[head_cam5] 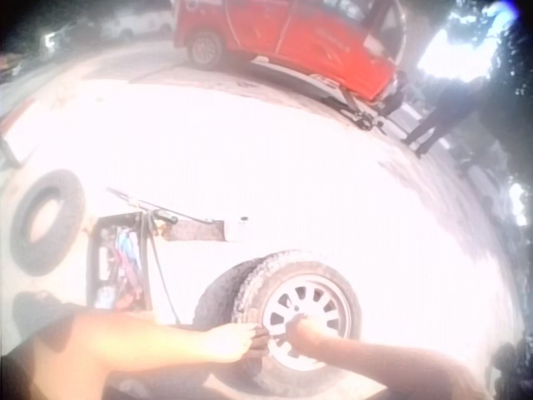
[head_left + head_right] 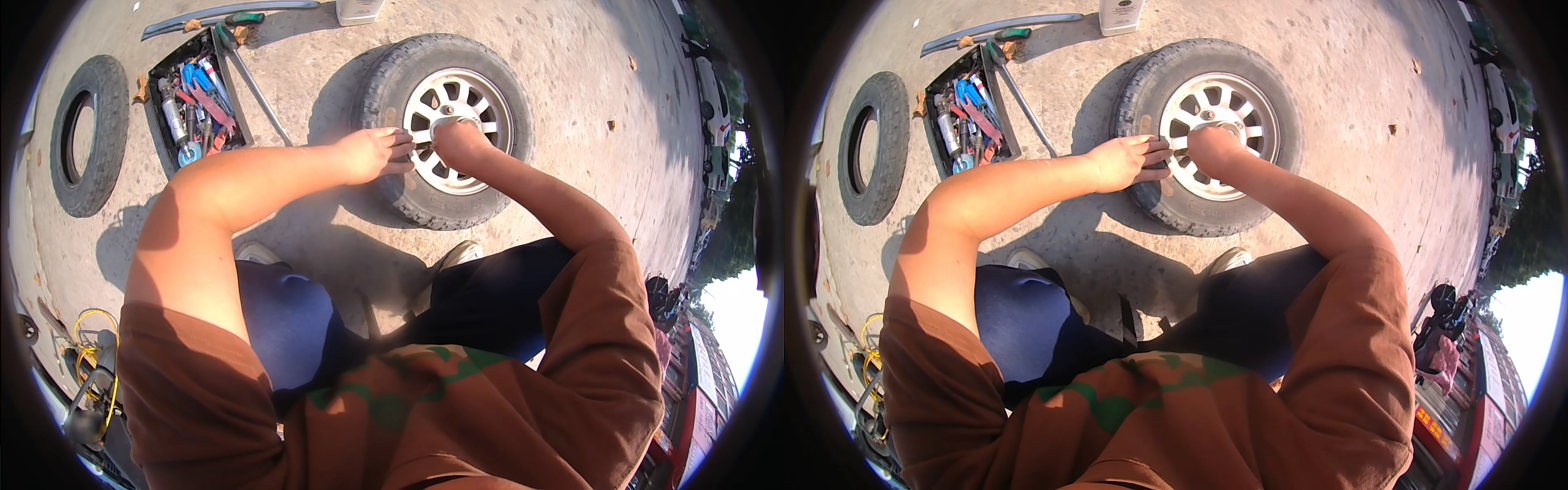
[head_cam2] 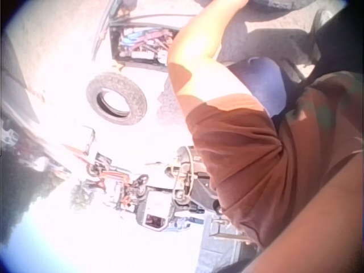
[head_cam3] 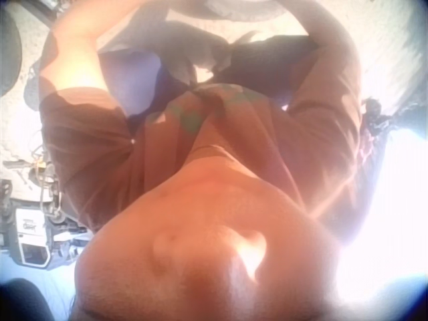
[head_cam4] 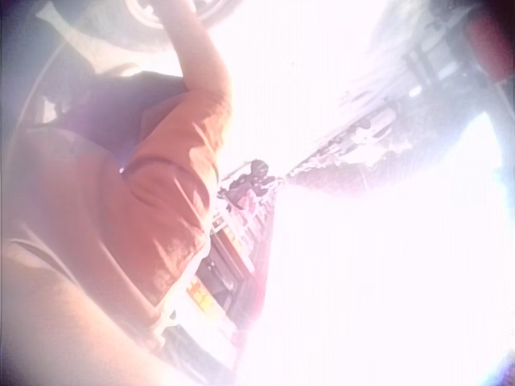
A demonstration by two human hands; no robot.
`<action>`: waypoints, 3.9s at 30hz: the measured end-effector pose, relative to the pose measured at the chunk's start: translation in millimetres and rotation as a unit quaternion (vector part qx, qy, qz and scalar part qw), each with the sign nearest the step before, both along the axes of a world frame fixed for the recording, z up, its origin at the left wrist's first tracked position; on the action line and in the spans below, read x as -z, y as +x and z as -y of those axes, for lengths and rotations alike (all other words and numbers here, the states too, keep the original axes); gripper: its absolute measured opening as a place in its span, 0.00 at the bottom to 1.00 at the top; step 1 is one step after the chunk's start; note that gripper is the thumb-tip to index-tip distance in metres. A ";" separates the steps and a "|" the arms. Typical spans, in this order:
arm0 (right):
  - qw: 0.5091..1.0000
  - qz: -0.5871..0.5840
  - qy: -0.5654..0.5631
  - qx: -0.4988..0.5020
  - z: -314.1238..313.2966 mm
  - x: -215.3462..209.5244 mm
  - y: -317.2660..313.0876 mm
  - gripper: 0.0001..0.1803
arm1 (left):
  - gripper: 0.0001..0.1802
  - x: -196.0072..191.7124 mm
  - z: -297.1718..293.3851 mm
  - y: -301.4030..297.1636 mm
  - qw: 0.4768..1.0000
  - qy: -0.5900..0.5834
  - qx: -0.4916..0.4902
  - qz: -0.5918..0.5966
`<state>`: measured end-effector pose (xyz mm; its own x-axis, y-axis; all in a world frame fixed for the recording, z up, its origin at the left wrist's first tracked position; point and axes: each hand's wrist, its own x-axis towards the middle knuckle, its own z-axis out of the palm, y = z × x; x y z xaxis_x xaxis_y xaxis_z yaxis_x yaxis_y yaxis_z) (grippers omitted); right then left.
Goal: The person uses a socket wrench to loosen and remove the axle nut from a red lawnmower's front wheel. After removing the nut, the person detaches the wheel and places it on the ground.
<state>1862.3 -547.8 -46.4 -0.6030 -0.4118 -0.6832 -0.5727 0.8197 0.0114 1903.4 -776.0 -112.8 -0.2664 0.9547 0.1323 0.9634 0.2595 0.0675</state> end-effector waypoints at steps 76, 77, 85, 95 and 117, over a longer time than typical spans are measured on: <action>0.997 -0.009 -0.071 0.019 -0.9 -26.9 0.8 0.10 | 0.29 -14.0 -0.9 -1.6 0.997 -0.083 0.008 0.002; 0.996 -0.003 -0.086 0.017 -0.7 -26.4 0.6 0.10 | 0.29 -14.5 -0.9 -1.4 0.996 -0.083 0.007 0.003; 0.993 -0.008 -0.098 0.068 -3.0 -25.3 3.9 0.12 | 0.29 -13.2 -1.5 -1.5 0.997 -0.076 0.005 0.017; 0.986 0.004 -0.146 0.083 -6.5 -23.1 1.0 0.12 | 0.31 -31.4 -3.1 -7.2 0.992 -0.097 0.007 0.085; 0.976 0.021 -0.167 0.134 -16.9 -17.7 11.0 0.13 | 0.13 17.8 -93.9 -65.2 0.763 0.085 -0.204 0.608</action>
